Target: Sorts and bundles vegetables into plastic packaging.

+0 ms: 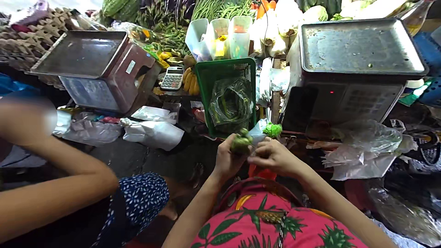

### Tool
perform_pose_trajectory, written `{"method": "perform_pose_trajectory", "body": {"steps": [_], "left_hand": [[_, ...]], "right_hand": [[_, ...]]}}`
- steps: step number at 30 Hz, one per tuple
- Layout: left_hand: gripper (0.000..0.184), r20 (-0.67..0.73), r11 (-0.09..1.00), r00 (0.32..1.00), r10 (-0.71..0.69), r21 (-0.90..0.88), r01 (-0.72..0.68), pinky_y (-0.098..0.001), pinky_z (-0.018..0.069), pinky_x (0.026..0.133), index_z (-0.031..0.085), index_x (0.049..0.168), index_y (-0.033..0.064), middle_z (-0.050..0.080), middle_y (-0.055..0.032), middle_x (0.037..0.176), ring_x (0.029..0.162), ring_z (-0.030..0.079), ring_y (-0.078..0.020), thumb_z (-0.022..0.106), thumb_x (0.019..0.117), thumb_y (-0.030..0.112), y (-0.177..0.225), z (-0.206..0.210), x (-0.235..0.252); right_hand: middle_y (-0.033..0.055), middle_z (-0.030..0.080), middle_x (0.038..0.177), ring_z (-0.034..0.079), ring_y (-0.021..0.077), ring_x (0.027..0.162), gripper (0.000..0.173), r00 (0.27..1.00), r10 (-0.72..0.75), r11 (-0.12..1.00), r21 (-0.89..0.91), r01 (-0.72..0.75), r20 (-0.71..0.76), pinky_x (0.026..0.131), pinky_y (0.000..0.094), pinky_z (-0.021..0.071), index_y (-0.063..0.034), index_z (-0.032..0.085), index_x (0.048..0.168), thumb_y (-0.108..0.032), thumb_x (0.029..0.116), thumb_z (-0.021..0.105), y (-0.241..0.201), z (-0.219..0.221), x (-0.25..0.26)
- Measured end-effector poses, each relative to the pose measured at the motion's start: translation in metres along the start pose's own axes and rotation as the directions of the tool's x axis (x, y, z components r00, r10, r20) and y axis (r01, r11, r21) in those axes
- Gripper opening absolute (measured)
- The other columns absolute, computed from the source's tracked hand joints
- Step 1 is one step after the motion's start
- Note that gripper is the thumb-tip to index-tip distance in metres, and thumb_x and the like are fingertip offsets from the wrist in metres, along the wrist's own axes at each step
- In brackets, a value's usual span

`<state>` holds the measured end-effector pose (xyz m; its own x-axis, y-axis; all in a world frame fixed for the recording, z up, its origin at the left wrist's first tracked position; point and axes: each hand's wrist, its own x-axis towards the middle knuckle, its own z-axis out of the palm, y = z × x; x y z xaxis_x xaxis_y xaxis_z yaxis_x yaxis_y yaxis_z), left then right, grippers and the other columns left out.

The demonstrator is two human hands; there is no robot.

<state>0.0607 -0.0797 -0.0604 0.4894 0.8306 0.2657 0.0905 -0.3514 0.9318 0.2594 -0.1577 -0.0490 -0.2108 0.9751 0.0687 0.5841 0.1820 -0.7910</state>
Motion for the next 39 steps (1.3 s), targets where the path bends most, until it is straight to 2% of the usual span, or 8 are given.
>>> {"method": "perform_pose_trajectory", "body": {"steps": [4, 7, 10, 13, 18, 26, 31, 39], "left_hand": [[0.011, 0.012, 0.624, 0.899, -0.438, -0.715, 0.314, -0.0316, 0.0604, 0.069, 0.062, 0.097, 0.0006, 0.069, -0.0063, 0.074, 0.067, 0.068, -0.0140, 0.068, 0.0879, 0.001, 0.020, 0.008, 0.007], [0.010, 0.064, 0.604, 0.966, -0.250, -0.769, 0.207, -0.0302, 0.0593, 0.073, 0.067, 0.093, 0.0062, 0.070, -0.0026, 0.077, 0.071, 0.068, -0.0112, 0.072, 0.0855, 0.003, 0.033, 0.023, 0.006], [0.025, -0.030, 0.820, 0.991, 0.127, -0.559, -0.122, -0.0268, 0.0606, 0.082, 0.068, 0.108, 0.0102, 0.073, 0.0048, 0.095, 0.087, 0.070, -0.0041, 0.080, 0.0863, 0.008, 0.037, 0.032, 0.007], [0.030, 0.008, 0.889, 0.928, 0.373, -0.291, -0.354, -0.0295, 0.0613, 0.089, 0.064, 0.112, 0.0019, 0.072, -0.0028, 0.103, 0.097, 0.070, -0.0078, 0.080, 0.0868, 0.006, 0.036, 0.028, 0.015], [0.035, 0.333, 0.950, 0.943, 0.014, 0.290, -0.117, -0.0401, 0.0565, 0.094, 0.063, 0.117, -0.0034, 0.068, -0.0153, 0.107, 0.102, 0.068, -0.0229, 0.073, 0.0911, 0.018, 0.046, 0.020, 0.018], [0.032, 0.573, 0.800, 0.817, -0.066, 0.520, -0.300, -0.0470, 0.0547, 0.095, 0.062, 0.117, -0.0054, 0.065, -0.0215, 0.111, 0.107, 0.066, -0.0351, 0.071, 0.0933, 0.014, 0.041, 0.055, 0.025], [0.027, 0.655, 0.754, 0.748, -0.108, 0.544, -0.369, -0.0497, 0.0578, 0.085, 0.062, 0.115, -0.0060, 0.065, -0.0226, 0.108, 0.102, 0.067, -0.0379, 0.068, 0.0944, 0.011, 0.045, 0.085, 0.028], [0.093, 0.855, 0.853, 0.317, -0.410, 0.483, -0.198, -0.0639, 0.0447, 0.105, 0.052, 0.148, 0.0096, 0.060, -0.0279, 0.132, 0.124, 0.057, -0.0453, 0.089, 0.0736, 0.051, -0.044, 0.062, 0.016]], "right_hand": [[-0.0006, 0.071, 0.077, 0.068, 0.0091, 0.097, 0.048, 0.898, -0.293, 0.805, 0.422, 0.417, -0.329, 0.117, 0.0381, 0.0364, -0.0104, 0.070, 0.077, -0.033, 0.1095, 0.044, -0.033, -0.014, -0.011], [-0.0098, 0.059, 0.060, 0.059, 0.0014, 0.059, 0.052, 0.928, 0.090, 0.167, 0.924, 0.343, -0.361, 0.070, 0.0219, 0.0549, -0.0190, 0.069, 0.072, -0.050, 0.1047, 0.043, -0.047, -0.023, -0.003], [0.0082, 0.076, 0.098, 0.074, 0.0148, 0.084, 0.051, 0.898, 0.369, -0.229, 0.914, 0.336, -0.238, 0.081, 0.0305, 0.0615, -0.0019, 0.072, 0.117, -0.031, 0.1091, 0.031, -0.045, -0.023, 0.008], [0.0109, 0.070, 0.131, 0.073, 0.0148, 0.104, 0.039, 0.868, 0.343, 0.239, 0.927, 0.290, -0.360, 0.090, 0.0285, 0.0605, -0.0013, 0.058, 0.141, -0.002, 0.1046, 0.045, -0.034, -0.004, 0.006], [0.0091, 0.055, 0.149, 0.061, 0.0180, 0.128, 0.074, 0.905, -0.031, 0.929, 0.321, 0.182, -0.424, 0.105, 0.0373, 0.0561, -0.0061, 0.045, 0.154, -0.040, 0.0941, 0.072, -0.025, -0.009, -0.019], [0.0033, 0.072, 0.107, 0.071, 0.0127, 0.095, 0.036, 0.759, 0.238, 0.882, 0.462, 0.093, -0.606, 0.086, 0.0310, 0.0621, -0.0077, 0.068, 0.119, -0.020, 0.0880, 0.081, 0.001, 0.008, -0.044], [-0.0013, 0.070, 0.100, 0.067, 0.0046, 0.089, 0.042, 0.607, 0.242, 0.970, 0.207, -0.129, -0.757, 0.081, 0.0301, 0.0589, -0.0093, 0.070, 0.112, -0.036, 0.1111, 0.038, 0.010, 0.019, -0.047], [-0.0096, 0.057, 0.067, 0.054, -0.0008, 0.062, 0.028, 0.640, 0.450, 0.887, 0.232, -0.398, -0.622, 0.062, 0.0238, 0.0487, -0.0139, 0.062, 0.073, -0.025, 0.0975, 0.055, 0.024, -0.041, -0.083]]}}
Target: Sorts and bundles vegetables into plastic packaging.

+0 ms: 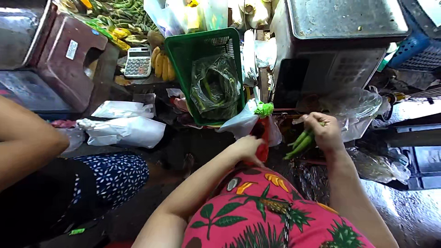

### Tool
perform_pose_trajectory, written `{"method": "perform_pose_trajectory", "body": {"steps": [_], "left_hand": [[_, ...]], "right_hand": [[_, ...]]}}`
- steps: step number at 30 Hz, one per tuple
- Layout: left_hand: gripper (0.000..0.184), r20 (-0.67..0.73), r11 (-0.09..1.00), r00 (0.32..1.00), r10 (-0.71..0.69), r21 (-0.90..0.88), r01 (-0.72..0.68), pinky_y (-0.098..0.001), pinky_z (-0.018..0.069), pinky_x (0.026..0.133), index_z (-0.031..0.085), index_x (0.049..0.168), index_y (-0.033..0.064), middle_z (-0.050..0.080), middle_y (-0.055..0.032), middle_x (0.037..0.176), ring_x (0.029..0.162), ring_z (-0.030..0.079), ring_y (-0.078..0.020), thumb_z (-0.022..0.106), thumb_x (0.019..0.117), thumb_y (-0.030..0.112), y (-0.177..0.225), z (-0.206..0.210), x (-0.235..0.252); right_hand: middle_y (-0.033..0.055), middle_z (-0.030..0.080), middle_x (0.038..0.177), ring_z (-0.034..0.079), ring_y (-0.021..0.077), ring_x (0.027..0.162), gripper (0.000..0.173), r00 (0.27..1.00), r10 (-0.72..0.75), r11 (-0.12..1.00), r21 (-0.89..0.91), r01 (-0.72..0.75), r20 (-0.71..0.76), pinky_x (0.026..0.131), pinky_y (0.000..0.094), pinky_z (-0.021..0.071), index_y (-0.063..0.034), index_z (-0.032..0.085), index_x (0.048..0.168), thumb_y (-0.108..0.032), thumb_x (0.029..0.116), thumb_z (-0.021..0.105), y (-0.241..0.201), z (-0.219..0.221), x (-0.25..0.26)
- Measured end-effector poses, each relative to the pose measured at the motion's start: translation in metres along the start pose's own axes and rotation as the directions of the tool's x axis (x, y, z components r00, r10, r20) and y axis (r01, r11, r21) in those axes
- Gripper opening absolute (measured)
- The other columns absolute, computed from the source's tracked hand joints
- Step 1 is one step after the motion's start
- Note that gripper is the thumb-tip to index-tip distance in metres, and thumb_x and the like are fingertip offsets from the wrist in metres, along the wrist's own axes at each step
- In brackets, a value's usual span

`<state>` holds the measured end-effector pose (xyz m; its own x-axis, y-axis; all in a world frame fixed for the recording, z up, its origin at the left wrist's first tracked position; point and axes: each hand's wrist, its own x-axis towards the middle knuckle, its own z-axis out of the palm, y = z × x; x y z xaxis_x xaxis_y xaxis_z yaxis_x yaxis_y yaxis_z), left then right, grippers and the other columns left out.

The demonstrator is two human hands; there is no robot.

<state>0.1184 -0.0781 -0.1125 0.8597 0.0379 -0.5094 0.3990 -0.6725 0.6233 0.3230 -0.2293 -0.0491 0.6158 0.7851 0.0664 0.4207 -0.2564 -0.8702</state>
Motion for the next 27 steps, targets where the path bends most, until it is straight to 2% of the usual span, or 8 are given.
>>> {"method": "perform_pose_trajectory", "body": {"steps": [2, 4, 9, 13, 16, 18, 22, 27], "left_hand": [[0.088, 0.126, 0.953, 0.949, -0.290, 0.126, 0.275, -0.0707, 0.0433, 0.101, 0.042, 0.157, 0.0122, 0.058, -0.0312, 0.136, 0.126, 0.055, -0.0510, 0.080, 0.0856, 0.049, -0.030, 0.036, 0.011], [0.064, 0.086, 0.915, 0.913, -0.399, 0.099, 0.391, -0.0705, 0.0453, 0.098, 0.057, 0.140, 0.0007, 0.060, -0.0308, 0.132, 0.124, 0.058, -0.0501, 0.062, 0.0992, 0.050, -0.054, 0.060, 0.016], [0.050, 0.011, 0.953, 0.956, -0.294, -0.074, 0.294, -0.0604, 0.0467, 0.103, 0.069, 0.112, -0.0041, 0.068, -0.0259, 0.118, 0.120, 0.062, -0.0413, 0.040, 0.1105, 0.036, -0.065, 0.061, -0.008], [0.028, -0.089, 0.989, 0.986, -0.140, -0.060, 0.135, -0.0548, 0.0487, 0.103, 0.072, 0.113, -0.0006, 0.071, -0.0208, 0.115, 0.115, 0.066, -0.0357, 0.055, 0.1034, 0.020, -0.065, 0.049, -0.058], [0.025, -0.059, 0.972, 0.970, -0.235, -0.010, 0.235, -0.0561, 0.0482, 0.103, 0.072, 0.115, 0.0034, 0.071, -0.0181, 0.117, 0.117, 0.065, -0.0349, 0.059, 0.1004, 0.018, -0.068, 0.032, -0.087], [0.027, 0.003, 0.959, 0.959, -0.283, 0.002, 0.283, -0.0581, 0.0483, 0.102, 0.073, 0.115, 0.0051, 0.071, -0.0179, 0.116, 0.117, 0.065, -0.0355, 0.058, 0.1025, 0.023, -0.072, 0.024, -0.098], [0.029, -0.105, 0.970, 0.965, -0.241, -0.049, 0.237, -0.0577, 0.0489, 0.101, 0.074, 0.114, 0.0053, 0.072, -0.0177, 0.114, 0.114, 0.066, -0.0342, 0.058, 0.1028, 0.027, -0.078, -0.006, -0.109], [0.037, -0.620, 0.950, 0.728, -0.293, -0.100, 0.297, -0.0545, 0.0479, 0.106, 0.063, 0.133, 0.0024, 0.064, -0.0211, 0.129, 0.125, 0.060, -0.0365, 0.053, 0.1048, 0.024, -0.075, -0.085, -0.080]], "right_hand": [[-0.0063, 0.054, 0.071, 0.052, 0.0023, 0.067, 0.024, 0.971, 0.075, 0.997, -0.005, -0.076, 0.225, 0.067, 0.0276, 0.0459, -0.0101, 0.061, 0.075, -0.024, 0.0946, 0.057, 0.009, 0.011, -0.003], [-0.0059, 0.057, 0.074, 0.055, 0.0031, 0.070, 0.020, 0.916, 0.183, 0.966, 0.108, -0.235, 0.356, 0.070, 0.0265, 0.0487, -0.0096, 0.062, 0.081, -0.022, 0.0951, 0.056, 0.022, 0.044, -0.005], [0.0142, 0.073, 0.105, 0.071, 0.0223, 0.096, 0.041, 0.657, 0.608, 0.721, 0.036, -0.692, 0.446, 0.089, 0.0437, 0.0587, -0.0011, 0.069, 0.117, -0.036, 0.0964, 0.071, 0.055, 0.139, 0.007], [0.0220, 0.062, 0.135, 0.058, 0.0304, 0.130, 0.082, 0.877, 0.460, 0.888, -0.079, -0.453, 0.140, 0.113, 0.0482, 0.0446, 0.0021, 0.053, 0.141, -0.049, 0.0838, 0.082, 0.080, 0.188, 0.013], [0.0267, 0.047, 0.152, 0.046, 0.0310, 0.144, 0.087, 0.928, 0.340, 0.939, -0.104, -0.327, 0.155, 0.121, 0.0441, 0.0361, 0.0076, 0.033, 0.153, -0.054, 0.0984, 0.062, 0.091, 0.203, -0.007], [0.0261, 0.034, 0.162, 0.036, 0.0317, 0.151, 0.081, 0.910, 0.294, 0.954, -0.141, -0.263, 0.292, 0.125, 0.0453, 0.0290, 0.0056, 0.023, 0.160, -0.050, 0.1060, 0.048, 0.100, 0.197, -0.029], [0.0259, 0.019, 0.168, 0.026, 0.0397, 0.154, 0.101, 0.804, 0.389, 0.890, -0.408, -0.202, 0.450, 0.123, 0.0564, 0.0295, -0.0035, 0.014, 0.165, -0.060, 0.0958, 0.061, 0.132, 0.181, -0.077], [0.0319, 0.047, 0.150, 0.045, 0.0451, 0.141, 0.076, 0.589, 0.619, 0.714, -0.684, -0.149, 0.519, 0.115, 0.0639, 0.0364, 0.0070, 0.041, 0.151, -0.047, 0.1008, 0.060, 0.111, 0.175, -0.079]]}}
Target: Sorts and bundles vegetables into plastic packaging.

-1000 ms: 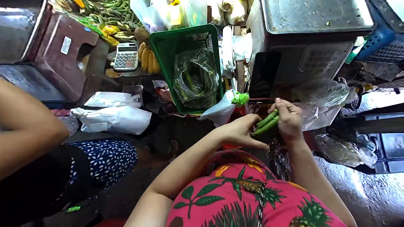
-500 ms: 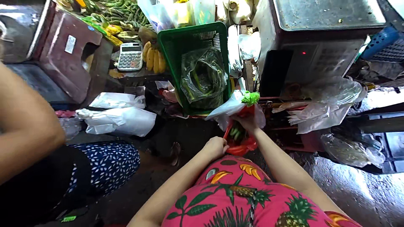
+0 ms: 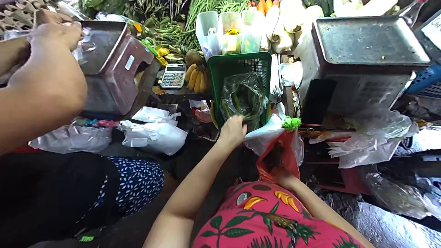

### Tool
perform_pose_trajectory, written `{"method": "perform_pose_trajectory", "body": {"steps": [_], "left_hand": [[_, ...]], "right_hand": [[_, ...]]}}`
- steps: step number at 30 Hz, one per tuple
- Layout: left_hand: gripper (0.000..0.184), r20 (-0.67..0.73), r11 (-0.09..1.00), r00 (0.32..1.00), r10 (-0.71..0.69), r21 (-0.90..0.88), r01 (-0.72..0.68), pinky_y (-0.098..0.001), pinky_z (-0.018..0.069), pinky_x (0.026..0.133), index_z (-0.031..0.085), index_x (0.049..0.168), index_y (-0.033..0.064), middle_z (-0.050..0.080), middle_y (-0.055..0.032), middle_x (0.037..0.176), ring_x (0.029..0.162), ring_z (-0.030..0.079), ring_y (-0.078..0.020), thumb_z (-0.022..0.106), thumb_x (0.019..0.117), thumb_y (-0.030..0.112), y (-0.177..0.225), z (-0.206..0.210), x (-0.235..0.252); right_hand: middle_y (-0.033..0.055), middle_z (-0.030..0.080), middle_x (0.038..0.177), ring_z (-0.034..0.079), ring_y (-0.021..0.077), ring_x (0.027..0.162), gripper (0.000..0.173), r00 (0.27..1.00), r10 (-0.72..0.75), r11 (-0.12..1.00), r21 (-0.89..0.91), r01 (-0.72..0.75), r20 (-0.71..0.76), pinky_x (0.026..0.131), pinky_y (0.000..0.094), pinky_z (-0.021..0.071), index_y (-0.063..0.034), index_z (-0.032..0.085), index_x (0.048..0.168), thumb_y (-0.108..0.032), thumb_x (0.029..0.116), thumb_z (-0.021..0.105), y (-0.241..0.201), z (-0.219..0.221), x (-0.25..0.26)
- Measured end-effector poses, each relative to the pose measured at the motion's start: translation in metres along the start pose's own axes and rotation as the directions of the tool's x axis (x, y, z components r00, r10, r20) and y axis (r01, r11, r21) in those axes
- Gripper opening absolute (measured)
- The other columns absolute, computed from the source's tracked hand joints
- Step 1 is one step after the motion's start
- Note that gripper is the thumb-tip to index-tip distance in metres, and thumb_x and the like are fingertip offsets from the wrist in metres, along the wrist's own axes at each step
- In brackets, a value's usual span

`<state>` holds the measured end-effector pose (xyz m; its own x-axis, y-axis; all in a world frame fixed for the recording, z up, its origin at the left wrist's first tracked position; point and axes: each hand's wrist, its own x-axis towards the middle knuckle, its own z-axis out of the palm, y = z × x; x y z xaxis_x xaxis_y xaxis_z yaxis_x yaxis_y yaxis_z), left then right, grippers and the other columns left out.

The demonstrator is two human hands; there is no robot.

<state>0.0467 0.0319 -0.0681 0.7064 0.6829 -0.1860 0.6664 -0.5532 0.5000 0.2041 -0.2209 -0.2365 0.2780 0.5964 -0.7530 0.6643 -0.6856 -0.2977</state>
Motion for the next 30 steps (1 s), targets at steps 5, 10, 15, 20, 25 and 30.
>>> {"method": "perform_pose_trajectory", "body": {"steps": [5, 10, 15, 20, 25, 30], "left_hand": [[0.056, -0.262, 0.973, 0.937, -0.230, -0.041, 0.228, -0.0543, 0.0572, 0.092, 0.040, 0.148, -0.0012, 0.051, -0.0302, 0.141, 0.113, 0.066, -0.0433, 0.061, 0.1003, 0.017, 0.007, -0.019, 0.083], [0.057, -0.251, 0.967, 0.934, -0.254, -0.100, 0.236, -0.0598, 0.0556, 0.089, 0.048, 0.141, 0.0022, 0.062, -0.0278, 0.125, 0.110, 0.066, -0.0437, 0.070, 0.0900, 0.011, 0.021, -0.048, 0.083], [0.045, -0.118, 0.934, 0.967, -0.225, -0.310, 0.179, -0.0603, 0.0510, 0.096, 0.059, 0.131, 0.0033, 0.069, -0.0206, 0.116, 0.111, 0.066, -0.0383, 0.074, 0.0919, 0.021, 0.001, -0.063, 0.064], [0.051, 0.045, 0.773, 0.986, -0.157, -0.616, 0.152, -0.0444, 0.0592, 0.084, 0.043, 0.144, 0.0039, 0.066, -0.0186, 0.118, 0.094, 0.070, -0.0267, 0.064, 0.0979, 0.007, -0.030, -0.056, 0.027], [0.011, 0.003, 0.446, 0.971, -0.240, -0.888, 0.113, -0.0266, 0.0539, 0.064, 0.053, 0.110, 0.0029, 0.059, -0.0038, 0.081, 0.067, 0.060, -0.0109, 0.055, 0.0992, 0.002, -0.042, -0.032, 0.000], [0.024, 0.055, 0.247, 0.944, -0.325, -0.959, 0.141, -0.0238, 0.0547, 0.061, 0.060, 0.112, 0.0001, 0.062, -0.0044, 0.082, 0.063, 0.061, -0.0098, 0.050, 0.1094, 0.022, -0.031, -0.015, 0.007]], "right_hand": [[0.0240, 0.066, 0.130, 0.061, 0.0389, 0.125, 0.056, 0.972, -0.235, 0.971, -0.051, 0.233, -0.027, 0.109, 0.0590, 0.0445, -0.0019, 0.061, 0.137, -0.046, 0.1028, 0.058, -0.069, -0.083, -0.035], [0.0163, 0.068, 0.128, 0.069, 0.0255, 0.112, 0.045, 0.750, -0.536, 0.822, -0.038, 0.568, -0.387, 0.101, 0.0421, 0.0545, -0.0027, 0.062, 0.136, -0.033, 0.1038, 0.056, -0.123, -0.134, -0.059], [0.0186, 0.067, 0.129, 0.065, 0.0331, 0.119, 0.041, 0.700, -0.437, 0.889, -0.150, 0.433, -0.565, 0.104, 0.0512, 0.0507, -0.0034, 0.060, 0.140, -0.024, 0.1053, 0.053, -0.186, -0.179, -0.028], [0.0268, 0.069, 0.110, 0.070, 0.0433, 0.104, 0.051, 0.779, -0.119, 0.988, -0.153, 0.030, -0.615, 0.082, 0.0600, 0.0556, 0.0074, 0.056, 0.126, -0.039, 0.1050, 0.054, -0.239, -0.195, -0.008], [0.0250, 0.071, 0.107, 0.072, 0.0421, 0.100, 0.052, 0.744, -0.093, 0.986, -0.164, -0.023, -0.662, 0.080, 0.0571, 0.0569, 0.0069, 0.052, 0.131, -0.037, 0.1041, 0.055, -0.252, -0.204, 0.008], [0.0228, 0.070, 0.111, 0.068, 0.0403, 0.108, 0.058, 0.805, -0.135, 0.990, -0.041, 0.137, -0.577, 0.088, 0.0622, 0.0521, 0.0000, 0.065, 0.117, -0.055, 0.1012, 0.055, -0.238, -0.220, 0.005]]}}
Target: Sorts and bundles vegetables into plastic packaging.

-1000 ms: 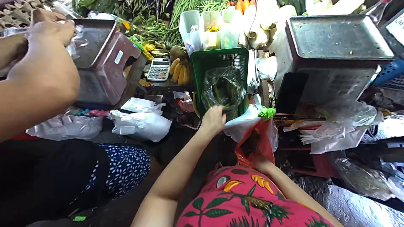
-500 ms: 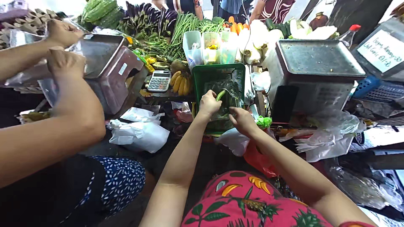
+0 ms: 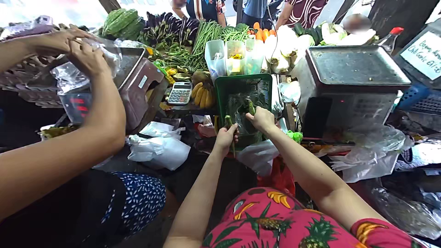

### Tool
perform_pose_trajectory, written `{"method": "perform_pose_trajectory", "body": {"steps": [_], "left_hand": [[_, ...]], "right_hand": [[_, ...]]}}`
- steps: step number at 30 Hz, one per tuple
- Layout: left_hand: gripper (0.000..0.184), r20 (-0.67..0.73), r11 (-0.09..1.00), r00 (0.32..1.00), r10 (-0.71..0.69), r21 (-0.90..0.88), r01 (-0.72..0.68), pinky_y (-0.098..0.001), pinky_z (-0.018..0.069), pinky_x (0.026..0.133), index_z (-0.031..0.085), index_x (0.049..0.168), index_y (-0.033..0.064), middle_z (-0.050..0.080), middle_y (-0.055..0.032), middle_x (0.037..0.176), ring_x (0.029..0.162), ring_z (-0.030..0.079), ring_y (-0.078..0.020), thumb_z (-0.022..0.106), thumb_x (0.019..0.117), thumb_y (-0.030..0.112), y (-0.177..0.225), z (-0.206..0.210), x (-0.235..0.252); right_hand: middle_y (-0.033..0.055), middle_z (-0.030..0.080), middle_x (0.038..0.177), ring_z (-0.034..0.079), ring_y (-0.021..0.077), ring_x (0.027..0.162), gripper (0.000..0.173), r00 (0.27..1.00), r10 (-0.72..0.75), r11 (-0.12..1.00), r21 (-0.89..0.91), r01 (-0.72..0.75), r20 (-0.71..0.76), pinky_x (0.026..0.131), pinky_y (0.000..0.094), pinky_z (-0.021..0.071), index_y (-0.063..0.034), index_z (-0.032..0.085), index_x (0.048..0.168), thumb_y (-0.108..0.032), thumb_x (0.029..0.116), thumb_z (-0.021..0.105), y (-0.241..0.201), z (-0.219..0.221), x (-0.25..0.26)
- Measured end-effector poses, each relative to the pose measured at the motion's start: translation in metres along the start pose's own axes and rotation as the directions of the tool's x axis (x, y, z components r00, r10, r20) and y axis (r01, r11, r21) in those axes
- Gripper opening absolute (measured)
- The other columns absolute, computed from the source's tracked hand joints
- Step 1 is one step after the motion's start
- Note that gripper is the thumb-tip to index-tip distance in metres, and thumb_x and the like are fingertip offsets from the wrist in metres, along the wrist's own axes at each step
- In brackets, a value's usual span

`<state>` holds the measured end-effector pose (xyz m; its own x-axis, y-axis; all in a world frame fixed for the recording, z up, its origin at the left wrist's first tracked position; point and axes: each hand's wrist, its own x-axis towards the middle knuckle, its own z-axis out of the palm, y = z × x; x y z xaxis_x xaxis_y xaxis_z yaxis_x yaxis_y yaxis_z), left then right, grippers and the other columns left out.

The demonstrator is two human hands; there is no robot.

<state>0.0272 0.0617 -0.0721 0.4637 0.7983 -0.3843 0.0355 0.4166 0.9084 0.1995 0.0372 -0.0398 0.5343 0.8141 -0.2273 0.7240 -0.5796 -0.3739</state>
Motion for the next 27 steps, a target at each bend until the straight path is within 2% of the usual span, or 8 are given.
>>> {"method": "perform_pose_trajectory", "body": {"steps": [4, 7, 10, 14, 17, 20, 24, 27], "left_hand": [[0.044, 0.084, 0.995, 0.996, 0.003, -0.103, 0.005, -0.0361, 0.0577, 0.090, 0.055, 0.133, -0.0018, 0.067, -0.0148, 0.117, 0.100, 0.069, -0.0203, 0.039, 0.1126, 0.033, 0.004, 0.020, 0.014], [0.049, 0.197, 0.994, 0.980, 0.025, -0.108, -0.004, -0.0338, 0.0599, 0.080, 0.060, 0.122, 0.0023, 0.070, -0.0101, 0.100, 0.087, 0.070, -0.0170, 0.045, 0.1078, 0.046, 0.006, 0.029, 0.018], [0.028, 0.197, 0.982, 0.980, 0.040, -0.190, -0.002, -0.0324, 0.0601, 0.073, 0.068, 0.118, 0.0018, 0.072, -0.0101, 0.094, 0.080, 0.070, -0.0166, 0.064, 0.1022, 0.025, -0.004, 0.034, 0.019], [0.024, 0.149, 0.921, 0.989, 0.001, -0.385, 0.057, -0.0389, 0.0605, 0.077, 0.061, 0.121, -0.0021, 0.071, -0.0155, 0.102, 0.086, 0.071, -0.0231, 0.054, 0.1060, 0.015, -0.022, 0.019, 0.005], [0.009, 0.014, 0.904, 0.999, -0.032, -0.425, 0.034, -0.0375, 0.0616, 0.075, 0.058, 0.101, 0.0027, 0.063, -0.0068, 0.078, 0.069, 0.066, -0.0180, 0.057, 0.1042, 0.011, -0.039, 0.005, -0.009], [0.016, -0.011, 0.930, 0.999, -0.039, -0.366, 0.032, -0.0296, 0.0584, 0.063, 0.058, 0.088, 0.0065, 0.054, -0.0008, 0.064, 0.056, 0.057, -0.0120, 0.057, 0.1031, 0.010, -0.053, -0.008, -0.024], [0.014, -0.040, 0.958, 0.998, -0.039, -0.286, 0.026, -0.0298, 0.0578, 0.062, 0.057, 0.088, 0.0054, 0.054, -0.0010, 0.062, 0.055, 0.058, -0.0125, 0.058, 0.1013, 0.007, -0.062, -0.016, -0.040], [0.007, -0.075, 0.963, 0.996, -0.047, -0.269, 0.026, -0.0310, 0.0587, 0.065, 0.056, 0.096, 0.0037, 0.057, -0.0026, 0.066, 0.059, 0.060, -0.0136, 0.058, 0.1016, 0.006, -0.066, -0.021, -0.049]], "right_hand": [[0.0217, 0.069, 0.099, 0.067, 0.0393, 0.098, 0.051, 0.977, -0.153, 0.961, 0.254, 0.111, 0.152, 0.085, 0.0651, 0.0501, -0.0016, 0.070, 0.106, -0.051, 0.1006, 0.059, 0.021, -0.003, -0.007], [0.0181, 0.072, 0.104, 0.069, 0.0369, 0.102, 0.049, 0.968, -0.210, 0.966, 0.180, 0.185, 0.135, 0.091, 0.0632, 0.0522, -0.0054, 0.069, 0.117, -0.048, 0.0946, 0.070, 0.021, -0.005, -0.035], [0.0177, 0.070, 0.114, 0.068, 0.0328, 0.108, 0.054, 0.914, -0.371, 0.915, 0.234, 0.329, 0.165, 0.099, 0.0557, 0.0522, -0.0037, 0.062, 0.131, -0.042, 0.0937, 0.074, 0.029, -0.004, -0.056], [0.0125, 0.073, 0.103, 0.069, 0.0217, 0.092, 0.040, 0.888, -0.437, 0.859, 0.360, 0.365, 0.141, 0.092, 0.0439, 0.0551, -0.0034, 0.067, 0.128, -0.032, 0.1011, 0.064, 0.042, -0.008, -0.057], [0.0138, 0.074, 0.100, 0.071, 0.0296, 0.095, 0.029, 0.947, -0.319, 0.923, 0.231, 0.307, 0.018, 0.089, 0.0539, 0.0550, -0.0073, 0.071, 0.122, -0.026, 0.1025, 0.060, 0.037, -0.007, -0.032], [0.0219, 0.066, 0.125, 0.065, 0.0415, 0.114, 0.037, 0.970, -0.240, 0.971, 0.002, 0.240, -0.029, 0.094, 0.0620, 0.0527, -0.0040, 0.066, 0.131, -0.022, 0.0987, 0.066, 0.014, 0.000, -0.003], [0.0301, 0.052, 0.142, 0.059, 0.0496, 0.119, 0.040, 0.979, -0.199, 0.932, -0.316, 0.178, -0.035, 0.085, 0.0593, 0.0561, 0.0082, 0.058, 0.133, 0.003, 0.0934, 0.059, -0.018, 0.010, 0.022], [0.0344, 0.047, 0.142, 0.057, 0.0514, 0.121, 0.035, 0.985, -0.171, 0.919, -0.357, 0.169, 0.026, 0.087, 0.0601, 0.0545, 0.0127, 0.058, 0.130, 0.001, 0.0970, 0.055, -0.029, 0.008, 0.027]]}}
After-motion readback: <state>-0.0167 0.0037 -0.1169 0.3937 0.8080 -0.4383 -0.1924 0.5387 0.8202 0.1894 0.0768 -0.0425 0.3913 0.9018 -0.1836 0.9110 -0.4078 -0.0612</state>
